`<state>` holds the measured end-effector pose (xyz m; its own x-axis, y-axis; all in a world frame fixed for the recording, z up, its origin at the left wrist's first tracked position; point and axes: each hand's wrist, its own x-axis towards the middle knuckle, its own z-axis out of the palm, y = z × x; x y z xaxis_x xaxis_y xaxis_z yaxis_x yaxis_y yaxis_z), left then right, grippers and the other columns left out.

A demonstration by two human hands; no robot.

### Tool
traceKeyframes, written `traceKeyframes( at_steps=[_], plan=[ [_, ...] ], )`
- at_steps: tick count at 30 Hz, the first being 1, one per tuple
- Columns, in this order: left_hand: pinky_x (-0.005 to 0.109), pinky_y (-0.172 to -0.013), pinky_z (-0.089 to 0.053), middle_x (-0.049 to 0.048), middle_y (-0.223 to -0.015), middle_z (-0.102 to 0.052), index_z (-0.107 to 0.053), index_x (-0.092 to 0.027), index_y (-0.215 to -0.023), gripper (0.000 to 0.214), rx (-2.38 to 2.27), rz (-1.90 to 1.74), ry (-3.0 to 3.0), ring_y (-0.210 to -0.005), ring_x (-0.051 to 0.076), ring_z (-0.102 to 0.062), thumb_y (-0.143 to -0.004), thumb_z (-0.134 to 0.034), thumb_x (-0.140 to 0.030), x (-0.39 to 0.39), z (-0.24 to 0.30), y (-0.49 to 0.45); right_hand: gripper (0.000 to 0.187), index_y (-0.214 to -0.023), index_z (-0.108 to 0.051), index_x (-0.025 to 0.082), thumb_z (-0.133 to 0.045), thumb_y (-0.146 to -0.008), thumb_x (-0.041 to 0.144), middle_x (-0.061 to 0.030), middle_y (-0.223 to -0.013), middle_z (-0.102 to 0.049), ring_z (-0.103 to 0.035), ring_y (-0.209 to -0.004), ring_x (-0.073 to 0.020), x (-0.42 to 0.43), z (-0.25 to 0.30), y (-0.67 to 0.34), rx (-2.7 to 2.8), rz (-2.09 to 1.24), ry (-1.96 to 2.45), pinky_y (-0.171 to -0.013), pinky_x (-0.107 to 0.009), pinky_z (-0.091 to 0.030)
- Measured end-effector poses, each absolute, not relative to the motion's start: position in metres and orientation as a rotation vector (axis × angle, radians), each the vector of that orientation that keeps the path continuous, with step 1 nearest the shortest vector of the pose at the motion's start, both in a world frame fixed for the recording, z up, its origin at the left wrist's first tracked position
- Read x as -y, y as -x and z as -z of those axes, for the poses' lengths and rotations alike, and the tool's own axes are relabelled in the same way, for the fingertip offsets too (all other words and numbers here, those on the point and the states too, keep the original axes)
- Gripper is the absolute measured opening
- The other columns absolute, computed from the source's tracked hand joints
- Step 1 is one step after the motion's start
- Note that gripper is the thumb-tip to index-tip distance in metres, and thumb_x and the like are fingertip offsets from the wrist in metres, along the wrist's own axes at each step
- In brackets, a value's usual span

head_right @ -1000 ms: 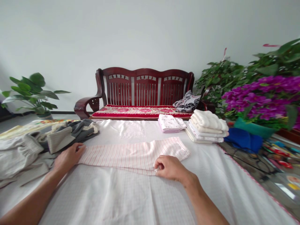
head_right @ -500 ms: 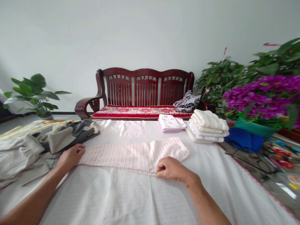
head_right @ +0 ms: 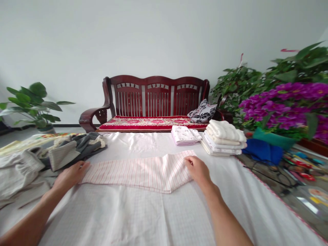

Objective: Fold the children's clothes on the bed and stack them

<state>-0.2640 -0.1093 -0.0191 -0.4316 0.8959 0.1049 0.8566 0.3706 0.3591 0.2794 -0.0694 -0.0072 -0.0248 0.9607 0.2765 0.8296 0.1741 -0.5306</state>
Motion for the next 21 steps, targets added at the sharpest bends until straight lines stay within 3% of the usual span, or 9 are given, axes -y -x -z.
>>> traceKeyframes(
  at_steps=[3,6,10,15,21],
  plan=[
    [0.04,-0.07,-0.048,0.0153,-0.095,-0.075,-0.069,-0.023,-0.093,0.047,-2.504,-0.423,-1.519,-0.086,0.037,-0.07,-0.084,-0.047,-0.064,0.107,0.013,0.26,0.044,-0.114,-0.07,0.015,-0.037,-0.096,0.037,-0.0178,-0.121,-0.066,-0.06,-0.112,-0.0309,0.054,0.01,-0.3,1.723,0.11,2.1,-0.093,-0.041,-0.044],
    [0.037,-0.068,-0.047,0.0106,-0.09,-0.075,-0.067,-0.024,-0.088,0.046,-2.481,-0.421,-1.473,-0.085,0.034,-0.07,-0.078,-0.052,-0.066,0.106,0.012,0.257,0.052,-0.112,-0.07,0.012,-0.032,-0.098,0.045,-0.0213,-0.127,-0.062,-0.058,-0.115,-0.0362,0.045,0.012,-0.307,1.705,0.082,2.374,-0.093,-0.046,-0.045],
    [0.032,-0.065,-0.044,0.0052,-0.076,-0.071,-0.062,-0.023,-0.077,0.035,-2.445,-0.576,-1.53,-0.078,0.028,-0.068,-0.076,-0.052,-0.057,0.104,0.022,0.26,0.049,-0.112,-0.068,0.009,-0.037,-0.096,0.044,-0.0221,-0.118,-0.066,-0.058,-0.115,-0.0363,0.042,0.014,-0.302,1.773,0.094,2.397,-0.092,-0.045,-0.045],
    [0.032,-0.067,-0.046,0.006,-0.082,-0.071,-0.064,-0.021,-0.089,0.042,-2.389,-0.854,-1.452,-0.082,0.028,-0.068,-0.068,-0.058,-0.056,0.099,0.03,0.265,0.044,-0.115,-0.065,0.016,-0.044,-0.09,0.046,-0.0175,-0.111,-0.07,-0.064,-0.104,-0.0329,0.04,0.013,-0.304,1.616,-0.064,2.329,-0.082,-0.041,-0.047],
    [0.031,-0.066,-0.049,0.0044,-0.078,-0.068,-0.065,-0.018,-0.095,0.047,-2.137,-1.053,-1.374,-0.077,0.026,-0.066,-0.062,-0.065,-0.05,0.092,0.033,0.261,0.054,-0.117,-0.063,0.02,-0.053,-0.079,0.057,-0.0095,-0.102,-0.071,-0.067,-0.091,-0.027,0.026,0.029,-0.317,1.415,-0.294,1.923,-0.078,-0.036,-0.049]
  ],
)
